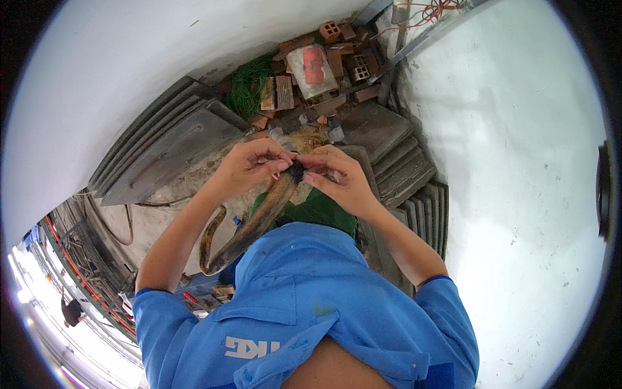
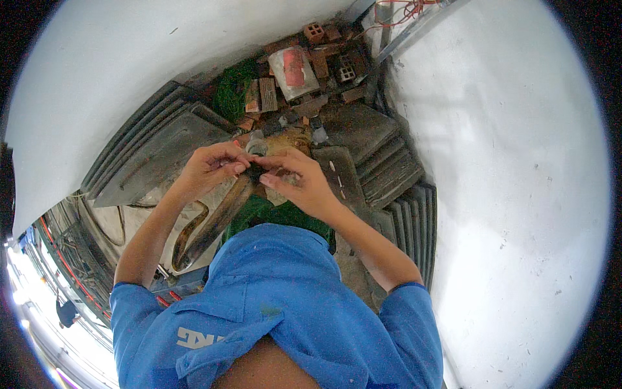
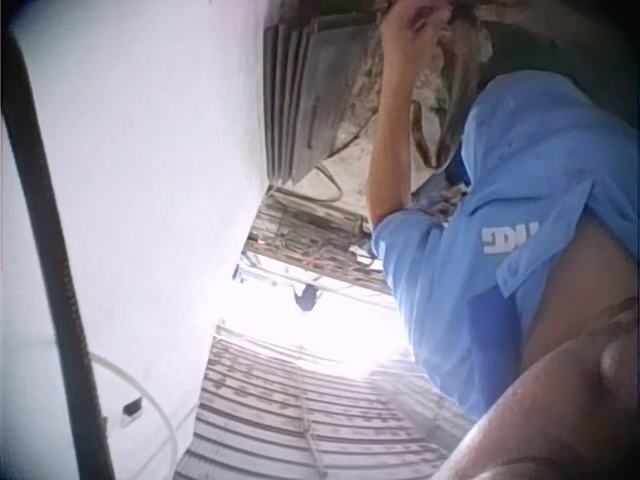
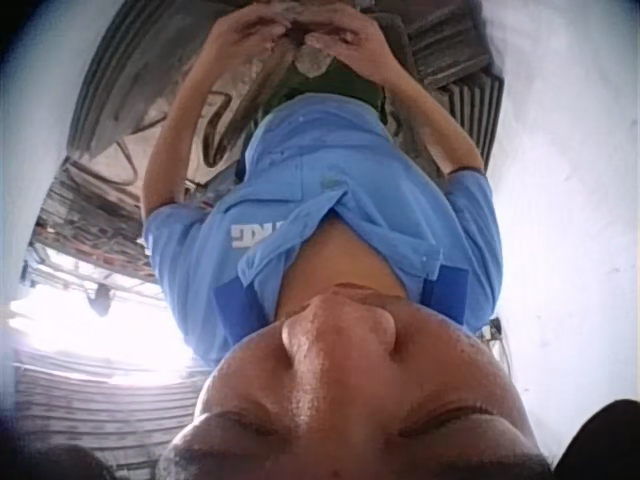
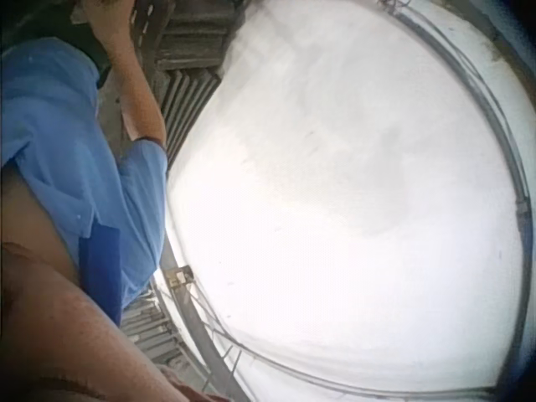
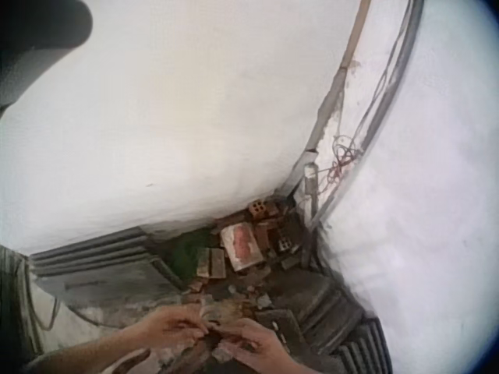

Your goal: The person handles a flexible hose and a black strap in a workshop. They attempt to fit a metal pipe into the hose, then wrap and secure the strap around the hose connection using both hands.

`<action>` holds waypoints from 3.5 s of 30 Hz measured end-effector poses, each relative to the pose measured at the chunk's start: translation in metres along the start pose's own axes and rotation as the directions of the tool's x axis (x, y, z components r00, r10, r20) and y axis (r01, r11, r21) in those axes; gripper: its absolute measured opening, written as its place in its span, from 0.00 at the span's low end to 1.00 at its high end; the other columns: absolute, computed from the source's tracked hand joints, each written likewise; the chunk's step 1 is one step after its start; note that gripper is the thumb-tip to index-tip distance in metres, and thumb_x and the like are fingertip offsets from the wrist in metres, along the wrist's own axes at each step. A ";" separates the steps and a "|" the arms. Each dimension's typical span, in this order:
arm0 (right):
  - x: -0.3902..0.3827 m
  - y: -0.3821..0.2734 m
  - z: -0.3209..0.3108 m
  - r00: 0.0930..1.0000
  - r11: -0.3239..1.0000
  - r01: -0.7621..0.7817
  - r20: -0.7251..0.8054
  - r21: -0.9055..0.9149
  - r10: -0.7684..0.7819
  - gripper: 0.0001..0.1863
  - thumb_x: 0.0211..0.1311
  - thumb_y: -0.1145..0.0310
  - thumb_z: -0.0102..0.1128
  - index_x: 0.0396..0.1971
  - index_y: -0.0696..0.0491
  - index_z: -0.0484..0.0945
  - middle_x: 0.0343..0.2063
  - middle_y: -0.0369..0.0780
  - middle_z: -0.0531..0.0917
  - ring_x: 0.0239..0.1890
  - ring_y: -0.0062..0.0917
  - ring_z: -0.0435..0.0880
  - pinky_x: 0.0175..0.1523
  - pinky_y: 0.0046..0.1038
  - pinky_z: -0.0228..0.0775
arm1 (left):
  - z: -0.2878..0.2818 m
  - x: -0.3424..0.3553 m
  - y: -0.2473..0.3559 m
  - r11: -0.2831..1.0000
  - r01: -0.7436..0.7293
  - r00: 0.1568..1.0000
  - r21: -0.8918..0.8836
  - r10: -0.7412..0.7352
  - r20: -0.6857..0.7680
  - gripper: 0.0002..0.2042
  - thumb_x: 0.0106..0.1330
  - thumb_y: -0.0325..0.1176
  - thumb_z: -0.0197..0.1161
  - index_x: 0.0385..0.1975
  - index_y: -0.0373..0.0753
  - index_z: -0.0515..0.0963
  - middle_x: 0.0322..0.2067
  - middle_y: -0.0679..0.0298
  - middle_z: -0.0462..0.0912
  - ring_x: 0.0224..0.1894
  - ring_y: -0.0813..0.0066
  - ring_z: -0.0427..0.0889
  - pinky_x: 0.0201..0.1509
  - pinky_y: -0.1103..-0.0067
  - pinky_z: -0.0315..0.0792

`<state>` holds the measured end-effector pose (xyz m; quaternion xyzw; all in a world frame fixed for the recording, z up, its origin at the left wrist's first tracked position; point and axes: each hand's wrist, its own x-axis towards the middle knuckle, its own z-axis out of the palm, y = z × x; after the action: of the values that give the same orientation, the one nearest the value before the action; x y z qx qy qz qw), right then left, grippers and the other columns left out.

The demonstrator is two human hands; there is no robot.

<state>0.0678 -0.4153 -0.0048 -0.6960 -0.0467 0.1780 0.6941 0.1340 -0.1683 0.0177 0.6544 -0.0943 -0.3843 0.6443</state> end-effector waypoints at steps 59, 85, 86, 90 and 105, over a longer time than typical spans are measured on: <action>0.053 -0.031 0.000 0.727 0.230 0.683 0.615 -0.693 -0.305 0.24 0.51 0.54 0.76 0.49 0.43 0.84 0.60 0.35 0.83 0.68 0.40 0.73 0.72 0.47 0.58 | 0.057 -0.226 -0.078 0.746 0.046 0.572 0.664 0.525 -0.630 0.31 0.48 0.70 0.72 0.29 0.44 0.78 0.27 0.66 0.80 0.33 0.64 0.82 0.57 0.55 0.70; 0.010 -0.092 0.048 0.643 0.420 0.766 0.597 -0.487 -0.479 0.19 0.61 0.70 0.69 0.52 0.58 0.82 0.57 0.46 0.80 0.60 0.45 0.77 0.63 0.45 0.69 | 0.081 -0.206 -0.322 0.761 0.641 -0.018 -0.099 -0.114 -0.993 0.39 0.60 0.26 0.66 0.73 0.43 0.58 0.69 0.47 0.63 0.69 0.47 0.67 0.64 0.58 0.71; 0.006 -0.099 0.061 0.638 0.417 0.770 0.599 -0.483 -0.484 0.15 0.60 0.71 0.69 0.48 0.56 0.84 0.54 0.45 0.81 0.57 0.43 0.79 0.61 0.45 0.71 | 0.071 -0.208 -0.336 0.765 0.639 -0.039 -0.087 -0.080 -0.996 0.39 0.59 0.29 0.68 0.72 0.44 0.59 0.70 0.48 0.64 0.68 0.47 0.69 0.64 0.58 0.71; -0.012 -0.123 0.130 0.625 0.344 0.780 0.660 -0.522 -0.417 0.18 0.62 0.62 0.69 0.51 0.51 0.84 0.53 0.44 0.82 0.57 0.41 0.80 0.61 0.43 0.71 | 0.021 -0.228 -0.363 0.552 0.834 0.180 0.014 -0.247 -0.952 0.38 0.61 0.36 0.68 0.73 0.47 0.62 0.72 0.52 0.62 0.73 0.48 0.63 0.70 0.52 0.66; -0.051 -0.119 0.230 0.822 0.003 0.568 0.566 -0.823 -0.066 0.24 0.64 0.51 0.68 0.57 0.42 0.81 0.48 0.36 0.83 0.53 0.30 0.81 0.65 0.39 0.67 | -0.082 -0.257 -0.421 0.607 0.432 0.902 0.667 -0.295 -0.316 0.32 0.68 0.48 0.62 0.71 0.51 0.61 0.61 0.52 0.75 0.62 0.47 0.75 0.64 0.41 0.66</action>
<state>-0.0303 -0.2090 0.1278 -0.8937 -0.4426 0.0602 0.0425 -0.1477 0.1174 -0.2804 0.8901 -0.0459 -0.3801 0.2473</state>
